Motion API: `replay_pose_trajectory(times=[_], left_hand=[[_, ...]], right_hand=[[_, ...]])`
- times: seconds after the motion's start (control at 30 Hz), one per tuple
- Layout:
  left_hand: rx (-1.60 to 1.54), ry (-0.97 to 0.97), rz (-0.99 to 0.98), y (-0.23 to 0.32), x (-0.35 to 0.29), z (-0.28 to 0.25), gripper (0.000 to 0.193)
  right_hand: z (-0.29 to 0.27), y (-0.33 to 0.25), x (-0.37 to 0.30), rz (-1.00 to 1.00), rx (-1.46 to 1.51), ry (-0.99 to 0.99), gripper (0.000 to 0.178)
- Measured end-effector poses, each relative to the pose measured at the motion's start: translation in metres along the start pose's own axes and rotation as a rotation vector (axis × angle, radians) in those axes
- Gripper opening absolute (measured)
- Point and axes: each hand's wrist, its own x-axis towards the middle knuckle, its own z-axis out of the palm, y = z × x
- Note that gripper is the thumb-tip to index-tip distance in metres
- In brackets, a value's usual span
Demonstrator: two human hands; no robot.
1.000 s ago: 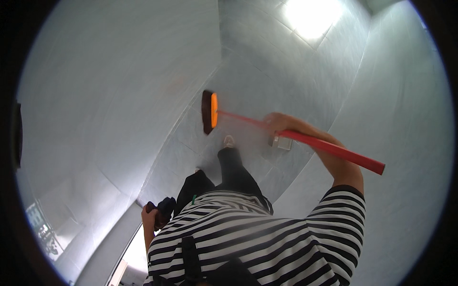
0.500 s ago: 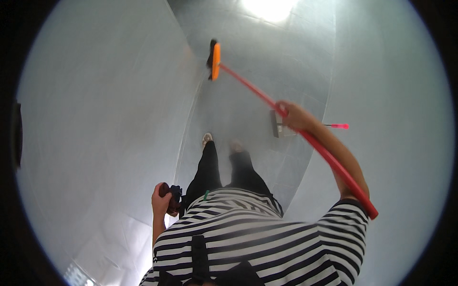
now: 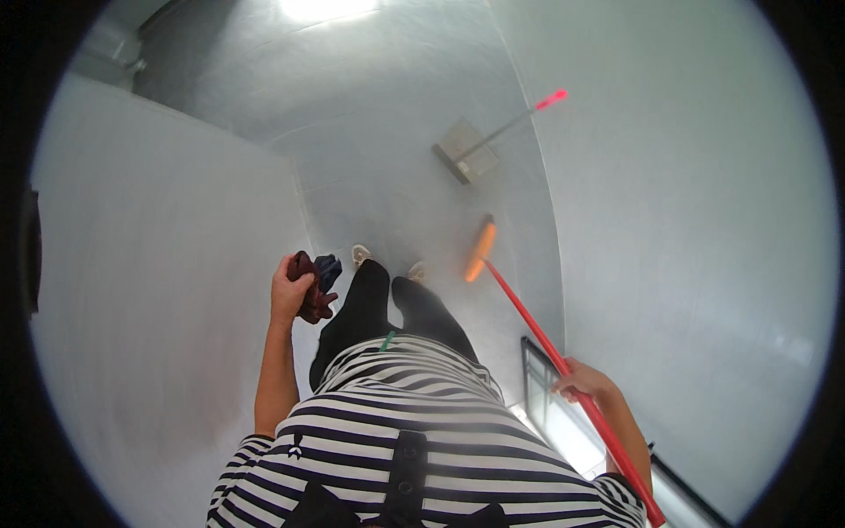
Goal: The person cleans a window sill with a cloth, then sweeps the tiled floor of a public restroom using a broom and dustpan. They also wipe the surfaces of the toilet stalls and the window sill again before sweeping the floor around the urinals and sinks.
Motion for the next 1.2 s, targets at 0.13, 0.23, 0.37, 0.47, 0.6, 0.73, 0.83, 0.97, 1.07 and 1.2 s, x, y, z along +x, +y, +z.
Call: replay_pose_trajectory(times=[0.13,0.23,0.37,0.47,0.6,0.73,0.83,0.97,1.07,1.2], left_hand=[[-0.272,0.184,-0.040,-0.013,-0.024,0.008,0.030],[-0.369,0.204,-0.145,-0.032,-0.046,-0.005,0.028],[-0.451,0.242,-0.143,-0.017,-0.049,0.000,0.026],[-0.450,0.265,-0.108,-0.008,-0.046,-0.009,0.028],[-0.484,0.270,-0.041,0.004,-0.045,-0.023,0.031],[-0.417,0.280,0.025,0.025,-0.043,-0.041,0.032],[-0.398,0.267,0.071,0.031,-0.032,-0.043,0.030],[-0.410,0.215,0.074,0.048,-0.034,-0.040,0.027],[-0.404,0.151,0.090,0.052,-0.029,-0.038,0.024],[-0.412,-0.104,0.121,0.078,0.009,-0.014,0.030]], right_hand=[[-0.099,-0.046,-0.001,0.014,-0.149,0.175,0.036],[-0.118,-0.009,0.029,0.035,-0.034,0.244,0.034],[-0.101,0.005,0.064,-0.029,-0.032,0.244,0.023],[-0.051,-0.037,0.084,-0.155,0.019,0.096,0.023],[0.031,-0.121,0.104,-0.318,-0.070,-0.116,0.026],[0.127,-0.190,0.162,-0.504,-0.014,-0.442,0.019],[0.154,-0.202,0.201,-0.554,0.078,-0.530,0.024],[0.122,-0.161,0.135,-0.568,-0.005,-0.408,0.039],[0.080,-0.086,0.075,-0.445,0.052,-0.200,0.065],[0.058,0.003,0.017,-0.346,0.198,0.046,0.071]])
